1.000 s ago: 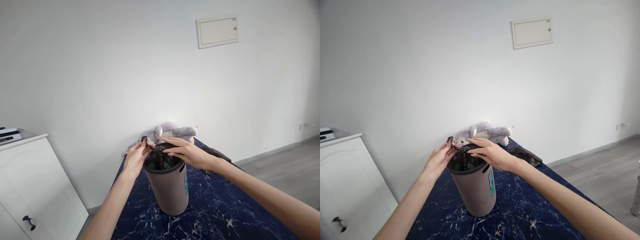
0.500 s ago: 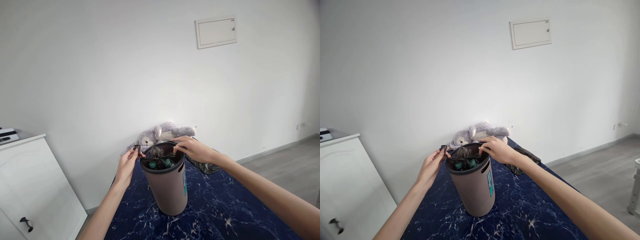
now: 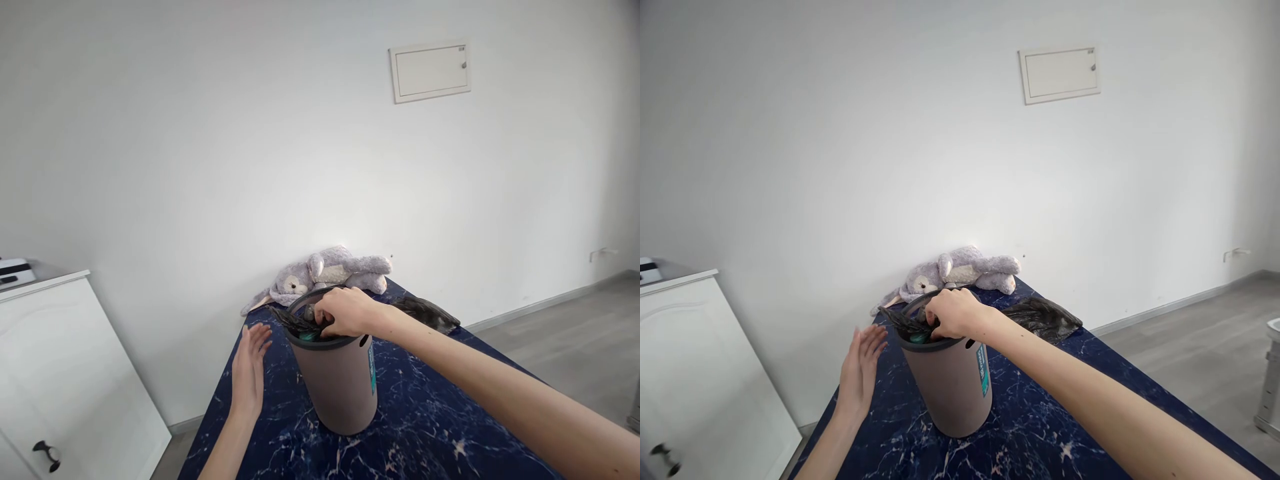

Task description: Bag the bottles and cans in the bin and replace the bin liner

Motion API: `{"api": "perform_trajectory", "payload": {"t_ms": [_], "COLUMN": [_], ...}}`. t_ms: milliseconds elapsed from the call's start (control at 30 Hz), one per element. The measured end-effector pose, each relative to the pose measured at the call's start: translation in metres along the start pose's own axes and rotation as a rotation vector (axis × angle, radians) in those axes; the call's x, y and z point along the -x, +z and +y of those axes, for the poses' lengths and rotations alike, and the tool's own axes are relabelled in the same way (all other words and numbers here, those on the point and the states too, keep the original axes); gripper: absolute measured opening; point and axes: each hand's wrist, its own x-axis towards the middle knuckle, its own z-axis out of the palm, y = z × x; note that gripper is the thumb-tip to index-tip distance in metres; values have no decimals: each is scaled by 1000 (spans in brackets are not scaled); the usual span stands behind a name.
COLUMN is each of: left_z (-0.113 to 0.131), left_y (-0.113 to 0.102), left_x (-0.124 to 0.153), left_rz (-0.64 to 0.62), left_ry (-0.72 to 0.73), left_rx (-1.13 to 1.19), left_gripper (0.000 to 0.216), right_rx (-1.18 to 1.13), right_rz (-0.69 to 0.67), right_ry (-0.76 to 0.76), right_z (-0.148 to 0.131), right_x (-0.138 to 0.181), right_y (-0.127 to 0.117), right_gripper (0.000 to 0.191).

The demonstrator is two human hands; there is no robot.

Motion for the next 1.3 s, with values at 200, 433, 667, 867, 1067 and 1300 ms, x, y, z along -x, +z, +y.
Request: {"api": "perform_trajectory", "payload": {"t_ms": [200, 433, 667, 867, 1067, 1300], "left_z": [-76, -106, -114, -116, -117, -123], "left_y": [-38, -50, -54, -54, -55, -54], "left_x": [22, 29, 27, 27, 28, 23], "left_rz": [41, -73, -130, -154, -184, -202], "left_ry": [-137, -101, -55, -28, -35, -40], "left_rx": [-221, -412, -497, -532, -563, -585], "left_gripper": [75, 74, 71, 66, 63, 66], "right_rx": [102, 100, 30, -175, -650, -864], "right_rz": [62, 277, 467, 648, 883, 1036], "right_ry": [64, 84, 98, 90, 212, 455], "right_z": [3, 8, 14, 32, 60, 107], "right_x": [-4, -9, -12, -1, 37, 110], "right_y": [1, -8, -43, -82, -120, -133], "right_gripper": [7, 13, 11, 8, 10, 7]}}
